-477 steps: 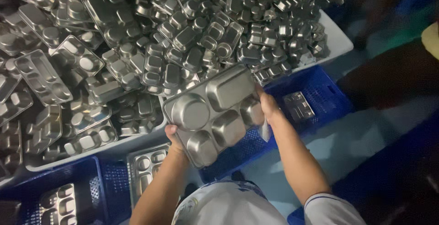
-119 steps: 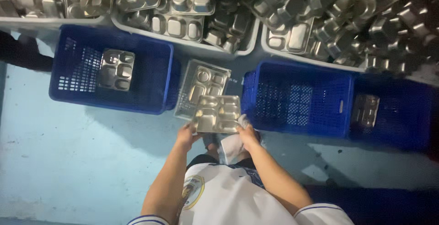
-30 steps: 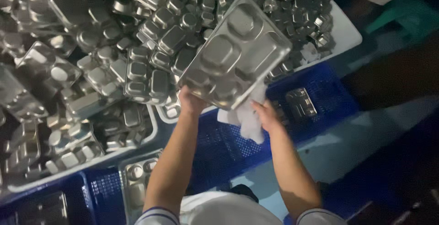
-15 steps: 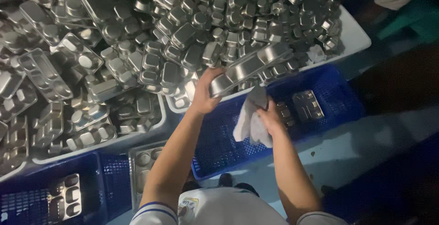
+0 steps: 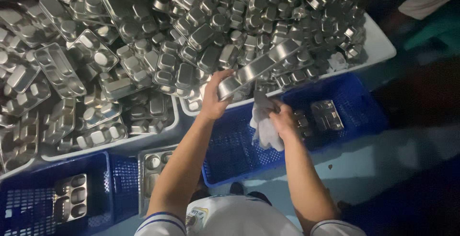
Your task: The person repeatedly picks up stainless steel compartment trays from a large pile, wipes each tray with a white cloth, and places the cleaned trays into blue plastic baskets. The process is continuous and repetitive throughout the clip.
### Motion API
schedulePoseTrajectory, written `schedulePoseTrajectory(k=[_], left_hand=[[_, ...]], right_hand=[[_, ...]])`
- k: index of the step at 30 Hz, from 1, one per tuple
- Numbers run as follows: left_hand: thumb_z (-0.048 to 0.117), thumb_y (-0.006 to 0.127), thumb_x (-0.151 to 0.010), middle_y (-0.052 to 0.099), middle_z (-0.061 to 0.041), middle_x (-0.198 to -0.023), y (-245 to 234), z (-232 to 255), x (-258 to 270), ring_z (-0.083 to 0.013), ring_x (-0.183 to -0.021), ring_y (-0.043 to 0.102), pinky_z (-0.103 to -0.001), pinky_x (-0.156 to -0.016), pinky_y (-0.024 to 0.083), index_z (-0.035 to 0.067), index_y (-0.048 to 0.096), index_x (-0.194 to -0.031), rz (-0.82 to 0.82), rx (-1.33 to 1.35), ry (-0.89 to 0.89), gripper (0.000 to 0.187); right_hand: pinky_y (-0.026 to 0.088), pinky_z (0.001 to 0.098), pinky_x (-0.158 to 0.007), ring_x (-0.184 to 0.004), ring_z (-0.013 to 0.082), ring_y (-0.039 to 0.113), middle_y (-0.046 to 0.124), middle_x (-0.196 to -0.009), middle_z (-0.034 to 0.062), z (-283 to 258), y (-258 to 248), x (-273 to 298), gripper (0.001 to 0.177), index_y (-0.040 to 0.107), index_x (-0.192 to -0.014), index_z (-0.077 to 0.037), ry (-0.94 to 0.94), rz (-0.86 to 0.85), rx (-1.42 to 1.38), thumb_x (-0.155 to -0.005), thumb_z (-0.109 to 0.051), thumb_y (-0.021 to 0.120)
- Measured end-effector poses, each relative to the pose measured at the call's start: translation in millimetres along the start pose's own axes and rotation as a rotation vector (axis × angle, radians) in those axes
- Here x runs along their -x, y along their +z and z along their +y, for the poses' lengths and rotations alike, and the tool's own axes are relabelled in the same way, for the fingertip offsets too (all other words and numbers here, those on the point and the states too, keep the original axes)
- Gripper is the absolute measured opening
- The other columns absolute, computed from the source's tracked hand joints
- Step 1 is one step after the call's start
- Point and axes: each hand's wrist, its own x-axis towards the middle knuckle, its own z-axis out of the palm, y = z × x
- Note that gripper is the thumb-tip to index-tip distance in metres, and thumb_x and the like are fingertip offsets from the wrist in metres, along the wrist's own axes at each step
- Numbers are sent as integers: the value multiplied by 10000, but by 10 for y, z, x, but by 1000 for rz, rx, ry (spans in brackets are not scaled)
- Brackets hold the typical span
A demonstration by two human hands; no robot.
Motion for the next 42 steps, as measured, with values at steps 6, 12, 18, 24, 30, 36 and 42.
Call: schedulePoseTrajectory(k=[6,12,18,24,30,36,42], left_hand=[[426,628,-939,575,-149,-1363,242,-306,166,-319,-1234,605,-491,-1047,525,70,498,-1407,237,923,-455,602],[544,459,-1019,623,-155,-1321,540,-523,536,-344,-1176,632,-526,-953,547,69,527,-1395,373,1145,-766,609],[489,490,-1051,629,-156,-1317,571,-695,797,-334,-1186,633,-501,-1015,538,60,517,-1403,395,1193,-704,555],[514,458,-1042,626,-182,-1320,388,-637,1002,-346,-1186,644,-510,-1034,531,43,514,-1411,400,1180,-805,601],[545,437,-1017,584,-159,-1387,310,-483,1093,-339,-1260,601,-526,-1073,502,73,462,-1445,405,1096,-797,638],[577,398,-1005,596,-173,-1375,349,-535,1135,-351,-1257,606,-526,-1069,493,62,453,-1451,425,1186,-855,684],[624,400,-1008,595,-170,-1396,442,-529,1044,-341,-1267,593,-491,-1100,468,78,468,-1472,362,1161,-768,720]], right_hand=[[479,340,-1090,-1274,240,622,639,-1394,161,-435,5,-13,653,513,-1447,18,-207,242,6,-897,-206,783],[183,571,-1150,-1425,380,369,474,-1486,200,-1049,298,-32,946,495,-1464,-3,-718,-56,905,-732,-485,852],[408,499,-1156,-1347,352,525,593,-1362,156,-757,652,-36,660,619,-1302,-40,-343,-177,961,-798,-420,813],[557,424,-994,-1211,339,678,658,-1346,223,-559,522,-230,687,579,-1347,-6,-19,-62,61,-810,-365,813],[453,514,-1065,-1307,443,516,476,-1444,291,-452,299,-489,900,397,-1473,18,-476,92,641,-823,-380,874],[513,492,-1017,-1191,386,626,627,-1306,274,-491,376,-669,694,510,-1377,15,-374,40,441,-855,-339,799],[464,512,-1024,-1221,354,526,538,-1266,226,-926,826,264,544,593,-1234,-17,-492,-190,457,-840,-347,774]])
